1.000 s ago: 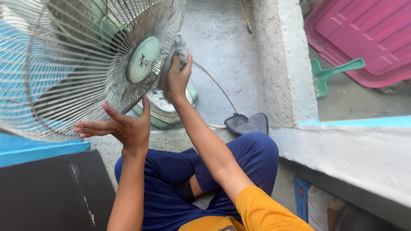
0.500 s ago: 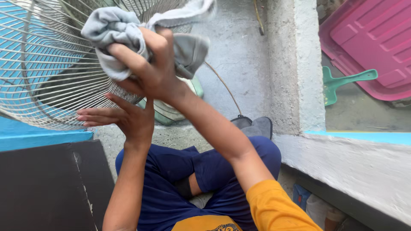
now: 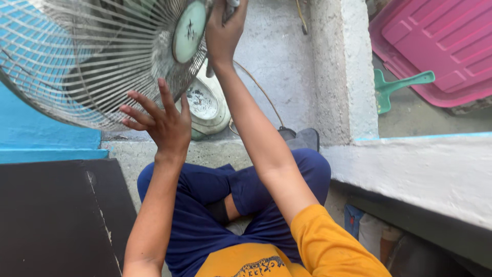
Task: The person cleans an electric fan by wiping its base, center hub, and front grill with a cloth.
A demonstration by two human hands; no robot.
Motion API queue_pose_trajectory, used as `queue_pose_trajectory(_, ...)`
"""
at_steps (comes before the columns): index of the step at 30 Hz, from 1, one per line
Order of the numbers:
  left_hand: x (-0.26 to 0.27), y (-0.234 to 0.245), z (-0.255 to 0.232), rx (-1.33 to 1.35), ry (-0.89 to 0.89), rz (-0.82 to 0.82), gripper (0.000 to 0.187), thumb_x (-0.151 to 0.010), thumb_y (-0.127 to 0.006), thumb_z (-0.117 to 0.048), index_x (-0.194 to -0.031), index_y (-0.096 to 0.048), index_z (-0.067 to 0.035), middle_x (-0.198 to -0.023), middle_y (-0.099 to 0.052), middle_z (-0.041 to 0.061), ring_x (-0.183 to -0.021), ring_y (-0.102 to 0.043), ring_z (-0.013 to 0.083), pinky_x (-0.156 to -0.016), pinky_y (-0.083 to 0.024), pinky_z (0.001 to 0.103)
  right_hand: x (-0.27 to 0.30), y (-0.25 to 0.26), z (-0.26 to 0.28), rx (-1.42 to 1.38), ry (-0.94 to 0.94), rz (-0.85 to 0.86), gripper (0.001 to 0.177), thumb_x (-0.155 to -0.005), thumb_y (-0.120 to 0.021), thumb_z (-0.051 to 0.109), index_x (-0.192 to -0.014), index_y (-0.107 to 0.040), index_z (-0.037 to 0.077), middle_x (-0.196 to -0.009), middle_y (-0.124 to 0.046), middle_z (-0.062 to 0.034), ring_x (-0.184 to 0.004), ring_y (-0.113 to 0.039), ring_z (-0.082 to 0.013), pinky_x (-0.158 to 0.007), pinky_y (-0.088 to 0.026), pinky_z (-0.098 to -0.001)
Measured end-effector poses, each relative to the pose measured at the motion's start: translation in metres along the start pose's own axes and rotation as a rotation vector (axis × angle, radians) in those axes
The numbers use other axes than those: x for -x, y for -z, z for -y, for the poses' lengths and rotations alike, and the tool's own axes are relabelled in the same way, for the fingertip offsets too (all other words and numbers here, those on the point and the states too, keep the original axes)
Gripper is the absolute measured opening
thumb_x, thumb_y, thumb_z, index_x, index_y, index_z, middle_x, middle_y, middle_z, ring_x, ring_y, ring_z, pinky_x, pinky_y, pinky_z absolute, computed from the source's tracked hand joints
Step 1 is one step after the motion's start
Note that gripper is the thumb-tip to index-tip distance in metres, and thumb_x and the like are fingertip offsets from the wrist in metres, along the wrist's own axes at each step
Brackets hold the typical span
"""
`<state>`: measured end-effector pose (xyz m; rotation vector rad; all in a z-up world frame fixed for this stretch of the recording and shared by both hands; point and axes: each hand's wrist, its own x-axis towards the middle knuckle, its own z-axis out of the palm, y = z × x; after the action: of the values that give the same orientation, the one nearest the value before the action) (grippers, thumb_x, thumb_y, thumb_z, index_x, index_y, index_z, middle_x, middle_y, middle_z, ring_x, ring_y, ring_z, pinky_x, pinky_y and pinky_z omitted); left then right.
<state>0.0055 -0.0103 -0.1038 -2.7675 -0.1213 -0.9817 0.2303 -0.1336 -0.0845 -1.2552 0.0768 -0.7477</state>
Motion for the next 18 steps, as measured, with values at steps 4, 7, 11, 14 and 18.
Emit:
queue_pose_trajectory(4,0.004,0.029,0.012,0.058,0.054,-0.152,0.1,-0.09,-0.082,-0.049,-0.163,-0.015,-0.032,-0.169,0.019,0.021,-0.155,0.023,0.0445,-0.127,0.006,0.067,0.021,0.022,-0.058,0.083,-0.523,-0.047,0.059,-0.102,-0.054,0.04,-0.144,-0.044,0.001,-0.13,-0.064,-0.0228,-0.116,-0.063,-0.0309,-0.099,-0.049,-0.0448)
queue_pose_trajectory(7,-0.01,0.063,0.029,0.259,0.223,-0.432,0.117,-0.101,-0.085,-0.055,-0.17,0.005,-0.03,-0.168,0.03,0.015,-0.153,0.028,0.0398,-0.125,0.008,0.068,0.057,0.038,-0.08,-0.183,-1.057,0.055,0.064,-0.099,-0.056,0.045,-0.147,-0.032,0.01,-0.137,-0.056,-0.0216,-0.124,-0.059,-0.0345,-0.102,-0.05,-0.0492)
queue_pose_trajectory(11,-0.033,0.084,0.042,0.408,0.236,-0.44,0.126,-0.095,-0.087,-0.062,-0.168,0.011,-0.032,-0.167,0.026,0.012,-0.152,0.022,0.0357,-0.124,0.003,0.07,0.079,0.047,-0.088,-0.463,-1.099,0.158,0.058,-0.094,-0.049,0.044,-0.137,-0.048,0.005,-0.131,-0.06,-0.0228,-0.116,-0.062,-0.0373,-0.094,-0.054,-0.0526)
queue_pose_trajectory(14,-0.034,0.074,0.035,0.427,0.287,-0.369,0.131,-0.088,-0.086,-0.068,-0.165,0.014,-0.034,-0.169,0.02,0.011,-0.16,0.016,0.0356,-0.126,-0.002,0.069,0.065,0.039,-0.071,-0.306,-0.973,-0.113,0.049,-0.096,-0.057,0.034,-0.135,-0.047,0.006,-0.123,-0.058,-0.0192,-0.112,-0.058,-0.0321,-0.095,-0.052,-0.048)
queue_pose_trajectory(18,-0.026,0.055,0.031,0.394,0.356,-0.31,0.124,-0.093,-0.078,-0.061,-0.168,0.016,-0.032,-0.165,0.029,0.013,-0.155,0.024,0.0373,-0.128,0.003,0.068,0.014,0.038,0.006,-0.26,-0.628,-0.117,0.04,-0.097,-0.057,0.034,-0.127,-0.055,0.007,-0.111,-0.062,-0.0117,-0.1,-0.06,-0.0239,-0.092,-0.049,-0.0403)
